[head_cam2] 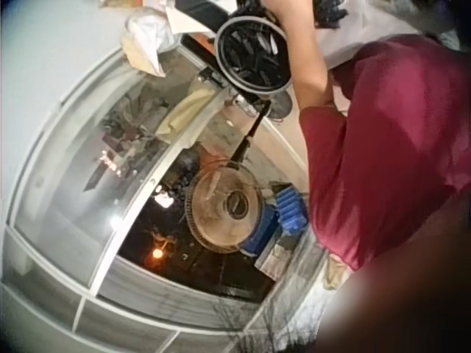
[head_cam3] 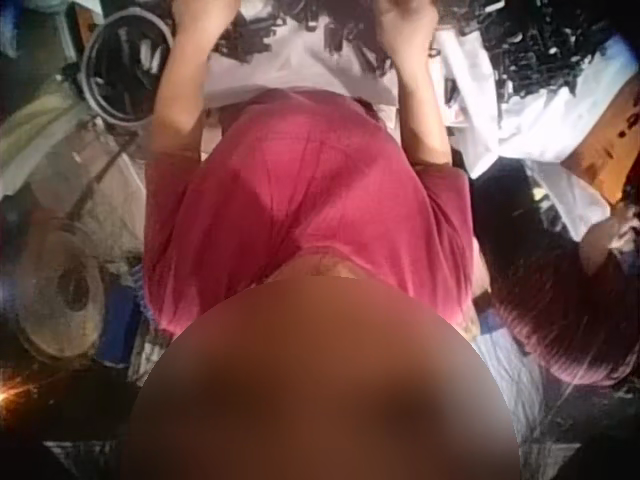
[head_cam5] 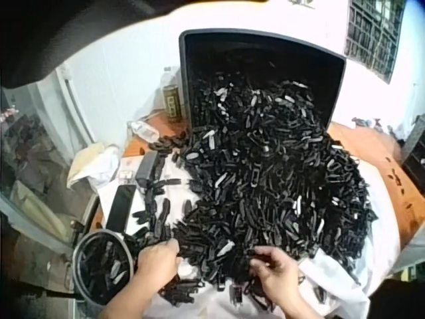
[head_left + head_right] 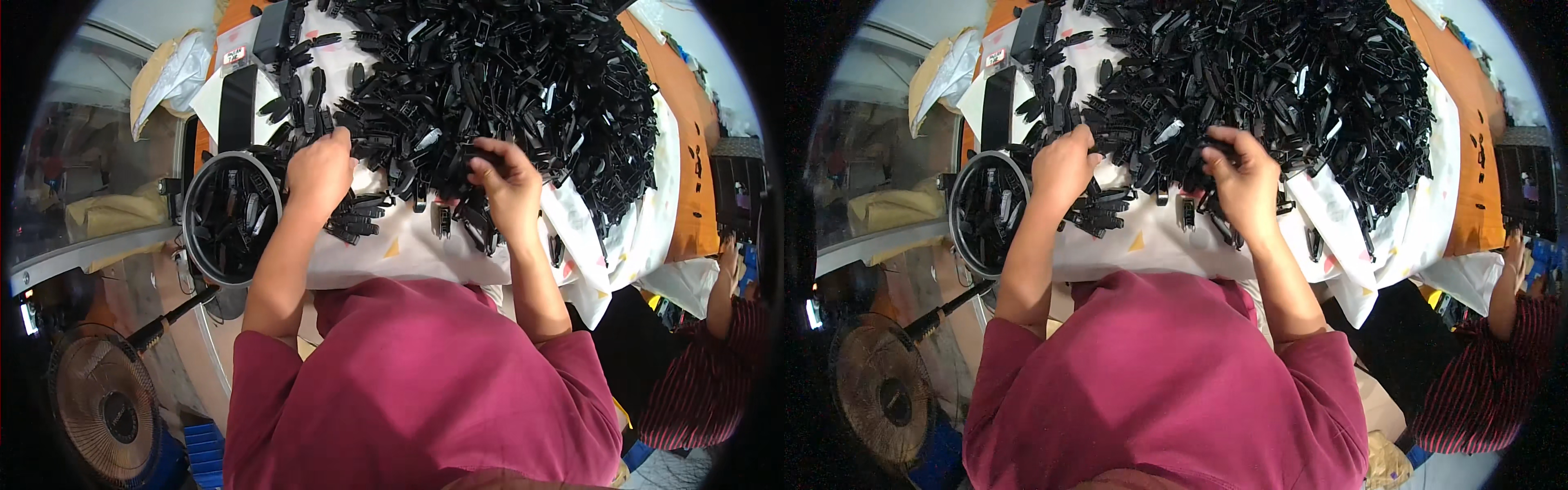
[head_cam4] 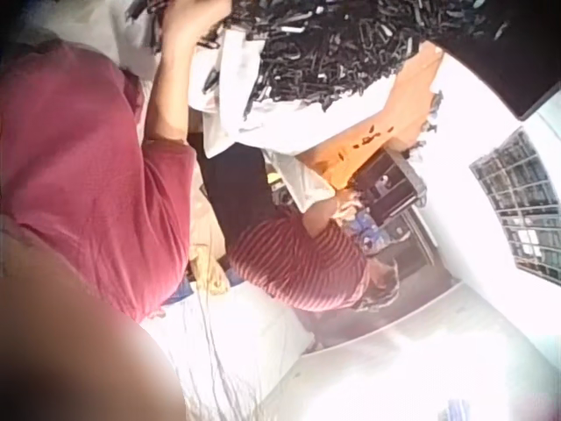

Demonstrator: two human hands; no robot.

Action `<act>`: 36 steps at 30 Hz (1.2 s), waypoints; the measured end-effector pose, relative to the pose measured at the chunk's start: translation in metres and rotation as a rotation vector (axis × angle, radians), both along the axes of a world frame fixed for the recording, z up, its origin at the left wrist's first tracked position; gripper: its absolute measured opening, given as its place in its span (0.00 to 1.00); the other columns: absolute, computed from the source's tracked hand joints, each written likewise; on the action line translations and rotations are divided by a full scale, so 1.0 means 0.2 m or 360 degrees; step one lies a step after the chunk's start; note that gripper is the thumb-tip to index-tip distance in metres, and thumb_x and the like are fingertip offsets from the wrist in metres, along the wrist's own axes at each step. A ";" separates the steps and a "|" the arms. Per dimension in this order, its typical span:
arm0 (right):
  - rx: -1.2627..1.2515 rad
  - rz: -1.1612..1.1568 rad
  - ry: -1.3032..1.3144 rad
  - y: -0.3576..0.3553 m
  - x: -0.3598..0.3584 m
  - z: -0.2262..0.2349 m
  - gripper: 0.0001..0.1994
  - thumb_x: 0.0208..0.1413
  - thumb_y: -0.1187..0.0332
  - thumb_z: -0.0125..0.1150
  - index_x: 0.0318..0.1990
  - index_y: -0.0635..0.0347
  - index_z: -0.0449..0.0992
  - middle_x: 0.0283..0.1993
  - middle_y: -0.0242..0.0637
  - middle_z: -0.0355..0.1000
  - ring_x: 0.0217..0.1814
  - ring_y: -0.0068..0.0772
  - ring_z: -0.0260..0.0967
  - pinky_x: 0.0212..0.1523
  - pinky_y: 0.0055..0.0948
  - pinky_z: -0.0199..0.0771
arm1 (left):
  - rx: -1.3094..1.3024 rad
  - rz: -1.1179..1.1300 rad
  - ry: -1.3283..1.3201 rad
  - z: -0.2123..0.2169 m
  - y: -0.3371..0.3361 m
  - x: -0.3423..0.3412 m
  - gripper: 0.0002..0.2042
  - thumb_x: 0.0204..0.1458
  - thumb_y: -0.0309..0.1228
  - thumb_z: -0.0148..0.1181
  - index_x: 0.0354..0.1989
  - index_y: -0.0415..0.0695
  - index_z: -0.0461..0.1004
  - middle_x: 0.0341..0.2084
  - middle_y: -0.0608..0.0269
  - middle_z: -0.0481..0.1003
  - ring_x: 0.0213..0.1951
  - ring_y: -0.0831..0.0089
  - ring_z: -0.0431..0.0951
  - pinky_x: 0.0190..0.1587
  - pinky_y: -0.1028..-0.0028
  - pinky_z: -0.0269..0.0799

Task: Assembling small black plastic clips and placing them into a metal bowl.

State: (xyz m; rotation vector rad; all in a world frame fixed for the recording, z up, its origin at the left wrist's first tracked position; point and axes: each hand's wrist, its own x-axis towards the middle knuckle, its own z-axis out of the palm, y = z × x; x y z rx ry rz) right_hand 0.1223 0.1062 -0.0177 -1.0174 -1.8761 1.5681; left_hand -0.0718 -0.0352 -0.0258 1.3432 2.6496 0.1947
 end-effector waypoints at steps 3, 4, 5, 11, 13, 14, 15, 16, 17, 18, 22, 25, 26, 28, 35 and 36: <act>-0.0245 0.0172 0.0420 -0.09 -0.01 0.02 0.15 0.50 0.80 0.55 0.47 0.68 0.68 0.43 0.40 0.70 0.41 0.23 0.69 0.39 0.20 0.71 | 0.0123 -0.0103 -0.0017 0.04 -0.03 0.03 0.13 0.39 0.29 0.61 0.33 0.43 0.66 0.28 0.57 0.74 0.30 0.58 0.75 0.31 0.63 0.69; -0.0368 0.0238 0.0574 -0.12 -0.02 0.05 0.15 0.50 0.80 0.54 0.48 0.68 0.67 0.45 0.41 0.70 0.43 0.25 0.69 0.42 0.21 0.71 | 0.0131 -0.0125 -0.0022 0.09 -0.03 0.04 0.13 0.39 0.29 0.61 0.33 0.43 0.66 0.28 0.57 0.74 0.30 0.58 0.75 0.31 0.63 0.69; -0.0349 0.0316 0.0597 -0.14 -0.03 0.07 0.15 0.50 0.80 0.54 0.48 0.68 0.67 0.47 0.42 0.69 0.46 0.27 0.68 0.46 0.23 0.69 | 0.0333 -0.0191 -0.0024 0.13 -0.05 0.07 0.14 0.39 0.29 0.61 0.34 0.44 0.66 0.28 0.57 0.74 0.31 0.58 0.75 0.31 0.64 0.69; 0.0220 0.0552 0.0688 -0.14 -0.15 0.12 0.16 0.48 0.79 0.57 0.47 0.65 0.69 0.47 0.43 0.69 0.49 0.31 0.67 0.48 0.24 0.66 | 0.1069 -0.0676 -0.0198 0.35 0.00 0.17 0.18 0.38 0.26 0.62 0.41 0.44 0.68 0.30 0.62 0.74 0.31 0.65 0.75 0.34 0.70 0.70; -0.0373 0.0380 0.0735 -0.18 -0.12 0.14 0.15 0.49 0.79 0.56 0.46 0.66 0.69 0.45 0.44 0.70 0.42 0.30 0.70 0.41 0.21 0.72 | 0.1265 -0.0553 -0.0412 0.33 0.00 0.18 0.18 0.39 0.26 0.62 0.41 0.43 0.68 0.30 0.62 0.74 0.31 0.67 0.75 0.34 0.72 0.70; -0.0622 0.0281 0.0793 -0.19 -0.11 0.17 0.14 0.49 0.80 0.56 0.46 0.66 0.69 0.44 0.44 0.70 0.39 0.30 0.72 0.37 0.20 0.75 | 0.1453 -0.0423 -0.0633 0.31 0.00 0.20 0.18 0.39 0.25 0.63 0.41 0.42 0.69 0.31 0.62 0.74 0.31 0.70 0.75 0.34 0.74 0.70; -0.0927 0.0143 0.1116 -0.19 -0.13 0.15 0.14 0.49 0.81 0.55 0.46 0.66 0.68 0.42 0.45 0.71 0.36 0.30 0.73 0.35 0.23 0.77 | 0.1649 -0.0161 -0.0875 0.25 0.02 0.23 0.17 0.42 0.24 0.63 0.42 0.40 0.69 0.31 0.63 0.74 0.31 0.78 0.73 0.33 0.79 0.69; -0.1035 0.0083 0.1183 -0.18 -0.12 0.15 0.15 0.49 0.82 0.54 0.46 0.66 0.67 0.42 0.44 0.70 0.36 0.32 0.72 0.37 0.26 0.78 | 0.1651 -0.0162 -0.0877 0.22 0.02 0.24 0.17 0.42 0.24 0.63 0.42 0.40 0.69 0.31 0.63 0.74 0.31 0.78 0.73 0.33 0.79 0.69; -0.1103 0.0091 0.1222 -0.20 -0.11 0.15 0.14 0.49 0.82 0.53 0.46 0.66 0.67 0.42 0.44 0.70 0.37 0.32 0.72 0.38 0.27 0.78 | 0.1584 -0.0039 -0.1412 0.19 0.01 0.26 0.17 0.43 0.25 0.62 0.43 0.40 0.69 0.32 0.64 0.74 0.30 0.80 0.72 0.32 0.81 0.68; -0.1171 0.0097 0.1261 -0.22 -0.10 0.16 0.14 0.49 0.82 0.53 0.46 0.66 0.67 0.43 0.44 0.70 0.37 0.32 0.72 0.38 0.28 0.79 | 0.1482 0.0088 -0.1943 0.18 0.01 0.27 0.16 0.45 0.25 0.61 0.44 0.39 0.68 0.33 0.65 0.74 0.29 0.83 0.70 0.31 0.83 0.67; -0.0388 0.0295 0.0773 -0.21 -0.06 0.16 0.14 0.49 0.82 0.55 0.45 0.67 0.68 0.42 0.43 0.69 0.38 0.29 0.70 0.36 0.24 0.76 | 0.1949 -0.0014 -0.2113 0.20 0.05 0.32 0.13 0.47 0.27 0.60 0.41 0.37 0.70 0.32 0.65 0.73 0.28 0.84 0.69 0.29 0.86 0.66; 0.0212 0.0264 0.0785 -0.15 -0.02 0.17 0.15 0.48 0.81 0.56 0.45 0.67 0.70 0.40 0.43 0.70 0.34 0.25 0.69 0.34 0.20 0.72 | 0.1783 -0.0072 -0.1809 0.21 0.02 0.30 0.13 0.45 0.26 0.62 0.38 0.37 0.71 0.32 0.65 0.73 0.30 0.82 0.70 0.33 0.83 0.67; 0.0211 0.0270 0.0788 -0.13 -0.02 0.20 0.15 0.48 0.81 0.56 0.45 0.67 0.70 0.40 0.43 0.70 0.34 0.25 0.69 0.34 0.20 0.72 | 0.1688 -0.0176 -0.1523 0.22 0.01 0.30 0.13 0.44 0.26 0.63 0.38 0.37 0.70 0.32 0.65 0.73 0.31 0.81 0.71 0.34 0.82 0.67; 0.0937 0.0429 0.0606 -0.10 -0.02 0.25 0.15 0.47 0.82 0.57 0.44 0.67 0.72 0.38 0.43 0.70 0.34 0.25 0.69 0.33 0.19 0.71 | 0.1676 -0.0195 -0.1427 0.24 0.02 0.30 0.13 0.43 0.26 0.64 0.38 0.37 0.71 0.31 0.65 0.74 0.32 0.80 0.71 0.36 0.81 0.68; 0.1350 0.0578 0.0294 -0.09 0.03 0.26 0.19 0.39 0.83 0.60 0.43 0.65 0.72 0.34 0.41 0.69 0.29 0.35 0.66 0.28 0.26 0.66 | 0.1511 -0.0305 -0.1171 0.23 0.01 0.28 0.12 0.43 0.26 0.63 0.36 0.37 0.72 0.29 0.65 0.74 0.30 0.81 0.71 0.34 0.81 0.68; 0.1257 0.0581 0.0295 -0.11 0.03 0.25 0.19 0.39 0.83 0.60 0.44 0.65 0.72 0.34 0.41 0.69 0.29 0.35 0.66 0.27 0.26 0.66 | 0.1424 -0.0065 -0.1541 0.22 0.01 0.30 0.11 0.44 0.26 0.63 0.36 0.37 0.72 0.29 0.66 0.74 0.30 0.82 0.71 0.34 0.81 0.68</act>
